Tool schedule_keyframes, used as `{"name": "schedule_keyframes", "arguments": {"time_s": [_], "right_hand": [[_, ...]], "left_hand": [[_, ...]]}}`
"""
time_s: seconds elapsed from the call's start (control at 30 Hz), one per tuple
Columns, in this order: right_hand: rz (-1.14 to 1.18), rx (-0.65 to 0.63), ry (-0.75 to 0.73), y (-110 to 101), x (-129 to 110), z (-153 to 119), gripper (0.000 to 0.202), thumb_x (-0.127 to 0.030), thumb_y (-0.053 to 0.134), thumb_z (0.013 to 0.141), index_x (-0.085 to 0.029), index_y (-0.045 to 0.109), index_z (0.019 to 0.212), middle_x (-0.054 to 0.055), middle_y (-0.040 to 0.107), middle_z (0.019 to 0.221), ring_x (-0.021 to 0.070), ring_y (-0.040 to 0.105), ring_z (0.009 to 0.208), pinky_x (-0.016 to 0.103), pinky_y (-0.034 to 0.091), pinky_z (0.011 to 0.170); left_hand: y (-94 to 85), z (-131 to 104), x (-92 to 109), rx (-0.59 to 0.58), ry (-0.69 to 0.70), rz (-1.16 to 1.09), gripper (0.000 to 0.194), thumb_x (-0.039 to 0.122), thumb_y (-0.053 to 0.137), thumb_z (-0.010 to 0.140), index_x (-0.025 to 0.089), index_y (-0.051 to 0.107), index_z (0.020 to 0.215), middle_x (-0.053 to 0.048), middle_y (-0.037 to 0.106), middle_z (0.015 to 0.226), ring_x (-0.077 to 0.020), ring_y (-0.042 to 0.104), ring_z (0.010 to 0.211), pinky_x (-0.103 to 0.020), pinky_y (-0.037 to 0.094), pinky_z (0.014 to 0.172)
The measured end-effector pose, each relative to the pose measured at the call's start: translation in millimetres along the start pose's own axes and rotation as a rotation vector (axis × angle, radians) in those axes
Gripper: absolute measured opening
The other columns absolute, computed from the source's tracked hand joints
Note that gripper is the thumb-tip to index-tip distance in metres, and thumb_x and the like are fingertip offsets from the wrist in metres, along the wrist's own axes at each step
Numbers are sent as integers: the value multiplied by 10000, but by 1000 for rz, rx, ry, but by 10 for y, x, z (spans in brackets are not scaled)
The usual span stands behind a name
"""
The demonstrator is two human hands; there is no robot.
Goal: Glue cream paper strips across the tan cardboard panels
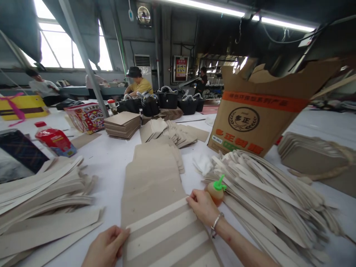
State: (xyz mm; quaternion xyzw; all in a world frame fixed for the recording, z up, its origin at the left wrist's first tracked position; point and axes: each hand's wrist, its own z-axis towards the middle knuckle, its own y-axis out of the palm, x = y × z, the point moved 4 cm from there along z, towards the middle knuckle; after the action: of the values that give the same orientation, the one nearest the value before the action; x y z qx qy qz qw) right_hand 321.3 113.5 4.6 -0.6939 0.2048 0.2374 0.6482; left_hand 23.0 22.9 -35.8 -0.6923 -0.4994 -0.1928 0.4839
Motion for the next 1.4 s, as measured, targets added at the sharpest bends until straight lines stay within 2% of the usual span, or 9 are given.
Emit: {"name": "schedule_keyframes", "arguments": {"time_s": [0.57, 0.77, 0.87, 0.93, 1.03, 1.13, 1.23, 1.3, 1.4], "right_hand": [[-73, -6, -4, -21, -57, -13, 232, -242, 486, 800, -157, 597, 615, 43, 658, 626, 139, 572, 606, 224, 310, 545], [-162, -24, -40, 27, -37, 10, 212, -231, 481, 824, -158, 587, 657, 40, 650, 654, 140, 580, 640, 227, 332, 588], [-232, -15, -87, 22, -72, -15, 127, -216, 477, 836, -158, 590, 821, 30, 630, 693, 147, 568, 642, 234, 331, 583], [-283, -1, -144, 2, -126, -46, 180, -186, 472, 838, -182, 562, 994, 36, 618, 822, 146, 561, 665, 235, 327, 574], [-341, -22, -279, -13, -235, -87, 406, -76, 444, 824, -291, 514, 1161, 29, 558, 984, 132, 555, 741, 222, 325, 571], [-463, -135, -618, 40, -386, -124, 562, -34, 455, 815, -414, 468, 1229, 19, 531, 1019, 149, 535, 871, 218, 351, 624], [-612, -199, -961, 96, -476, -164, 501, -150, 458, 881, -464, 414, 1268, 43, 526, 1070, 195, 504, 940, 272, 373, 691], [-648, -186, -1029, 94, -480, -159, 459, -191, 449, 897, -459, 419, 1269, 59, 531, 1090, 210, 498, 939, 303, 371, 709], [-646, -146, -1046, 57, -449, -172, 459, -152, 462, 875, -416, 458, 1250, 73, 536, 1119, 216, 502, 940, 326, 358, 733]], "left_hand": [[-41, -81, 183, 97, 99, 325, 350, 516, 361, 789, 243, 457, 593, 39, 530, 465, -141, 461, 391, -241, 316, 432], [-100, -144, 339, 153, 179, 495, 295, 406, 379, 821, 226, 470, 605, -1, 604, 570, -180, 574, 603, -257, 364, 580], [-120, -190, 407, 179, 257, 577, 205, 336, 389, 831, 212, 518, 732, -2, 611, 656, -177, 575, 656, -263, 366, 607], [-96, -232, 473, 178, 349, 632, 195, 243, 369, 836, 220, 539, 929, -8, 617, 806, -163, 579, 722, -262, 383, 649], [11, -293, 591, 109, 535, 723, 485, 64, 332, 790, 319, 478, 1176, -7, 555, 1071, -137, 558, 911, -247, 388, 782], [131, -319, 670, 4, 677, 826, 623, 5, 359, 740, 417, 485, 1190, 5, 531, 1094, -148, 542, 939, -257, 389, 814], [171, -312, 690, -34, 738, 901, 659, 5, 383, 728, 457, 462, 1201, -7, 509, 1114, -170, 549, 889, -291, 412, 779], [157, -311, 681, -33, 749, 929, 664, 11, 392, 729, 458, 437, 1218, -15, 498, 1124, -180, 553, 875, -305, 423, 756], [114, -347, 652, -28, 751, 951, 625, 31, 426, 736, 429, 436, 1218, -17, 494, 1144, -187, 550, 905, -304, 426, 760]]}}
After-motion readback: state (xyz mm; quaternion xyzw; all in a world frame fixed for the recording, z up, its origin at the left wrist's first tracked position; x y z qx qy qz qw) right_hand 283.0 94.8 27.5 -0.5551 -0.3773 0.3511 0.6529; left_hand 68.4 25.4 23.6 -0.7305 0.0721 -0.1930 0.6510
